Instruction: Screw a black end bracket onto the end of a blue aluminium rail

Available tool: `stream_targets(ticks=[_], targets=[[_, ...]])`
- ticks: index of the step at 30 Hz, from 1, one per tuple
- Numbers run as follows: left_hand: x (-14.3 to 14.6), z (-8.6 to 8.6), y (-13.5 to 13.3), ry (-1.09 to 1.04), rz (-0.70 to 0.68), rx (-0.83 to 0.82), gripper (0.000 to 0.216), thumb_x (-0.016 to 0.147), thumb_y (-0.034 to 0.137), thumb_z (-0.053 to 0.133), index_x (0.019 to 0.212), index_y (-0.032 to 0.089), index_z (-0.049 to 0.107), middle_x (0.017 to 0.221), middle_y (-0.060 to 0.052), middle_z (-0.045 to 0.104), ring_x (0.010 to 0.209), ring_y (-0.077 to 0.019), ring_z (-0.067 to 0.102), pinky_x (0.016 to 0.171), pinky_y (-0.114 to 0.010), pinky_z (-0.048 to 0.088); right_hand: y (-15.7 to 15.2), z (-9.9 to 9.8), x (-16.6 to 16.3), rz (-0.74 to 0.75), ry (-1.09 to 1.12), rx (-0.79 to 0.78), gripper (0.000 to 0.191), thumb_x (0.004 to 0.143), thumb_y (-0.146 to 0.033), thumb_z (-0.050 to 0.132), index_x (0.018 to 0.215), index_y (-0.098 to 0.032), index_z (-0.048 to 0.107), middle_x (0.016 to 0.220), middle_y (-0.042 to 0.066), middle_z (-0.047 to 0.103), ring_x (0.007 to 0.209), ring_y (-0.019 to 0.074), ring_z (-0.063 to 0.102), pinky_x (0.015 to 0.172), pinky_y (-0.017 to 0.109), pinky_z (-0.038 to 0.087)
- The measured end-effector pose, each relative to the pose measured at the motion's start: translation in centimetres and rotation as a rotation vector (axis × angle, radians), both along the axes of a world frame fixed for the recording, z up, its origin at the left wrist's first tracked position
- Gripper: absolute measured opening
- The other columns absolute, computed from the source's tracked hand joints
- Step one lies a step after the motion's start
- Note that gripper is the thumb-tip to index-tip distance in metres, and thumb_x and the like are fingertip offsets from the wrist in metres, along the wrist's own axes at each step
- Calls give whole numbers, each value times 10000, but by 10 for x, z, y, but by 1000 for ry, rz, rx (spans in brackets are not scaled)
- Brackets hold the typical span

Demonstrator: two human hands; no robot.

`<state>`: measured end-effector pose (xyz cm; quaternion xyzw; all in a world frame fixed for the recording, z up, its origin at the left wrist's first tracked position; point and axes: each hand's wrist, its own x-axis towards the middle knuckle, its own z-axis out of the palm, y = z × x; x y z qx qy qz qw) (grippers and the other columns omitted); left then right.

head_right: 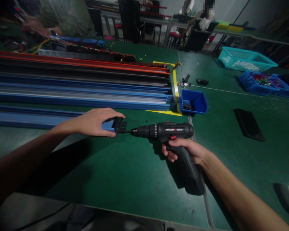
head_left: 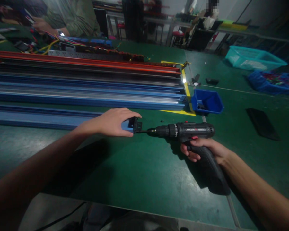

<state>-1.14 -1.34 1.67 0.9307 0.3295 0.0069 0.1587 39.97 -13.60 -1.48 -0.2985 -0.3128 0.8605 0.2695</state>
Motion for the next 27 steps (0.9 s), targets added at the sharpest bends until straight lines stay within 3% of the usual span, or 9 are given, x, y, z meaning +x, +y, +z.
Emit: stream_targets(ticks=[17, 27], targets=[[1, -2, 2, 26, 0, 6, 755, 916, 621, 753, 1578, 324, 543, 1560, -68, 659, 1411, -316, 631, 1183, -445, 488, -1, 1, -2, -18, -29, 15, 245, 1002, -313, 777, 1007, -74, 832, 863, 72, 747, 577, 68, 580, 625, 207, 578], [1, 0, 2, 32, 9, -2, 761, 911, 624, 758, 1575, 318, 549, 1552, -73, 665, 1399, -322, 638, 1170, -448, 497, 1, 0, 1, 18, -38, 3, 285, 1032, -323, 751, 1098, -54, 822, 995, 111, 779, 664, 84, 650, 716, 230, 615]])
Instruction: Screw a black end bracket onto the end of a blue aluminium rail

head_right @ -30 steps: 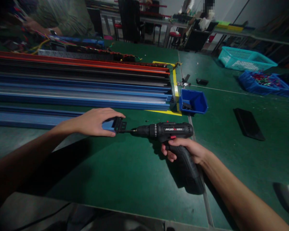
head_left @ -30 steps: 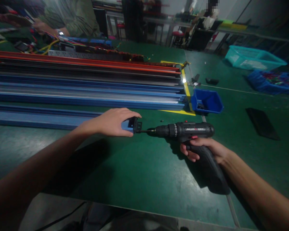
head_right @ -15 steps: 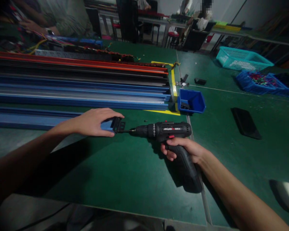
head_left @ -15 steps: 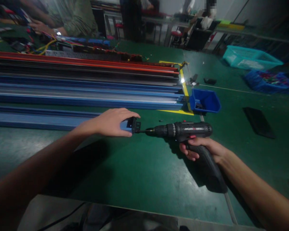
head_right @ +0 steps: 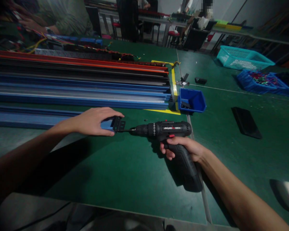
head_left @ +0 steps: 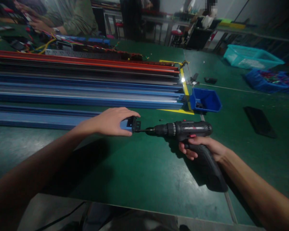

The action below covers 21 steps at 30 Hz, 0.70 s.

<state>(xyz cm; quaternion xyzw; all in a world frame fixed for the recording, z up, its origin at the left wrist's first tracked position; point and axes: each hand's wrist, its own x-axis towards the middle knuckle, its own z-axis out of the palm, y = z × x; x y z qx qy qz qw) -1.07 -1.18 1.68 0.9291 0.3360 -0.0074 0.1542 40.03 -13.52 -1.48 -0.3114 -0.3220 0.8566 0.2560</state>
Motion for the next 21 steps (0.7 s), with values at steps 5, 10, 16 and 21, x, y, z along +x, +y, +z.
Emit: stream_targets(ticks=[5, 10, 16, 21], targets=[[-1, -2, 1, -12, -4, 7, 756, 917, 637, 750, 1576, 327, 548, 1550, -70, 666, 1399, -320, 636, 1173, -453, 495, 1, 1, 0, 4, 8, -2, 279, 1027, -319, 764, 1101, -58, 825, 1003, 112, 787, 682, 94, 676, 729, 237, 626], [-3, -3, 1, -27, -14, 4, 758, 919, 634, 755, 1577, 321, 545, 1539, -81, 668, 1391, -313, 642, 1176, -463, 494, 1, 1, -1, 3, 15, -11, 297, 1025, -320, 773, 1109, -41, 827, 992, 111, 785, 678, 89, 688, 726, 225, 630], [-3, -4, 2, -34, -21, 9, 769, 916, 641, 759, 1580, 318, 543, 1540, -78, 668, 1392, -316, 642, 1177, -457, 494, 1, 1, -2, 6, 31, 5, 293, 1027, -316, 765, 1094, -39, 833, 989, 118, 795, 671, 92, 689, 716, 228, 628], [-3, -4, 2, -30, -17, 16, 757, 919, 645, 751, 1576, 326, 549, 1541, -72, 670, 1396, -317, 641, 1179, -447, 491, 0, 2, -2, -9, 26, 10, 263, 1021, -305, 767, 1078, -57, 836, 955, 109, 798, 640, 87, 666, 686, 224, 615]])
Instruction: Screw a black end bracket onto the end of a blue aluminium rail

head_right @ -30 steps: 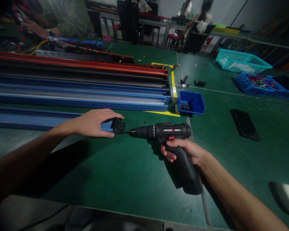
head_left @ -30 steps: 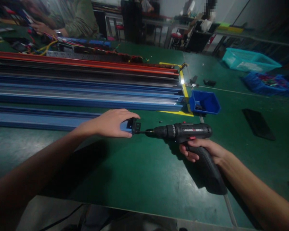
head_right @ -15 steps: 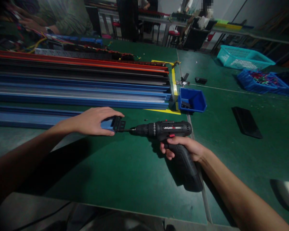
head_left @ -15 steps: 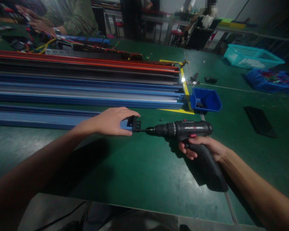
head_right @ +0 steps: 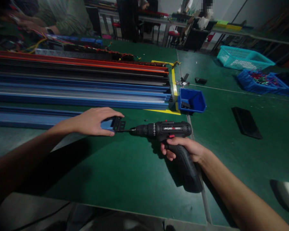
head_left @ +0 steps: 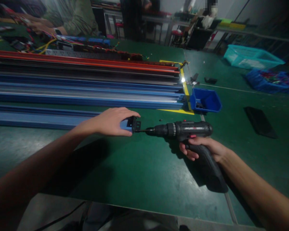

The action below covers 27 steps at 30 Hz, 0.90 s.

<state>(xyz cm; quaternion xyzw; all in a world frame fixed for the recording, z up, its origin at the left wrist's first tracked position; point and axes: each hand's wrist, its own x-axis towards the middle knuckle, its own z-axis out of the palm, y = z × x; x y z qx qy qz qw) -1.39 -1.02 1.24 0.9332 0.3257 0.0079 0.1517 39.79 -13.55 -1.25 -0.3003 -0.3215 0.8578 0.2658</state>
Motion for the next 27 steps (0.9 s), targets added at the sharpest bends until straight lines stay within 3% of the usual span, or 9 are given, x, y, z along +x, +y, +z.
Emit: stream_targets(ticks=[13, 20, 27], targets=[[2, 3, 0, 19, 5, -12, 775, 919, 658, 738, 1590, 325, 541, 1556, -83, 659, 1387, -323, 639, 1164, -452, 498, 0, 1, -1, -4, -34, 1, 260, 1010, -332, 784, 1035, -80, 840, 912, 83, 769, 587, 69, 583, 640, 218, 592], [2, 3, -1, 27, 13, -13, 762, 919, 637, 735, 1586, 324, 542, 1559, -80, 658, 1396, -324, 634, 1168, -450, 497, 0, -1, 0, -4, -20, 6, 256, 1020, -323, 772, 1025, -75, 835, 884, 76, 756, 590, 71, 596, 644, 209, 601], [3, 4, -1, 33, 15, -20, 761, 918, 628, 732, 1581, 304, 544, 1566, -96, 651, 1405, -331, 629, 1165, -468, 499, 1, -4, 1, 10, -13, 20, 300, 1028, -333, 765, 1088, -43, 813, 985, 123, 780, 667, 89, 671, 708, 224, 623]])
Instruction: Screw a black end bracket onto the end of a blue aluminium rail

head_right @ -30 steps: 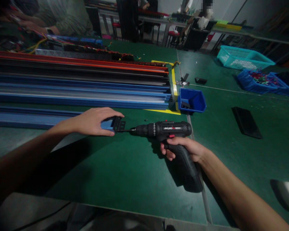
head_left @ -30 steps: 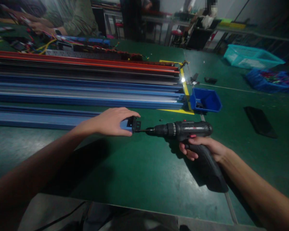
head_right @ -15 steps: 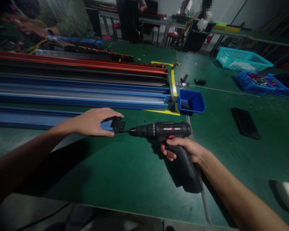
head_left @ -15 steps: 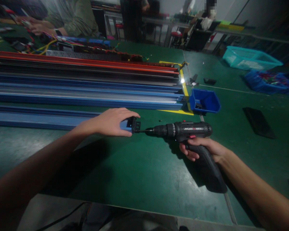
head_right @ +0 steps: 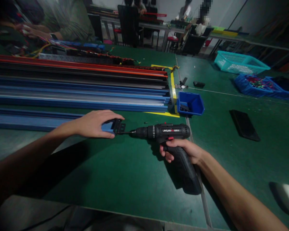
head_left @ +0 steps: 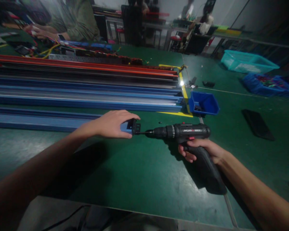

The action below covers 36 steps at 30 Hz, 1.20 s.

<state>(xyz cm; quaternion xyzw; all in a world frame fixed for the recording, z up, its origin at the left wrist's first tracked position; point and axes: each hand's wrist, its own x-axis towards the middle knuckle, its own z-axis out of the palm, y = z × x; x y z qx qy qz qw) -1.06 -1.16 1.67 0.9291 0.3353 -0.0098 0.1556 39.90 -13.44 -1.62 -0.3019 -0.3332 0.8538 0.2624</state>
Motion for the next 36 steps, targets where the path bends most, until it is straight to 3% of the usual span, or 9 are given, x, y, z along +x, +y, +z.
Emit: stream_targets(ticks=[16, 36], targets=[[0, 0, -1, -6, 1, 1, 751, 919, 628, 741, 1575, 323, 539, 1553, -89, 662, 1396, -325, 635, 1178, -466, 492, 0, 1, 2, -6, -16, -19, 322, 1029, -348, 767, 1112, -41, 816, 1025, 142, 782, 714, 113, 701, 760, 260, 645], [0, 0, -1, -6, 11, -6, 756, 912, 621, 745, 1576, 318, 546, 1559, -85, 656, 1408, -330, 629, 1170, -464, 500, -2, 0, -1, -3, -5, 14, 287, 1051, -342, 738, 1038, -67, 817, 893, 76, 733, 609, 68, 585, 663, 203, 584]])
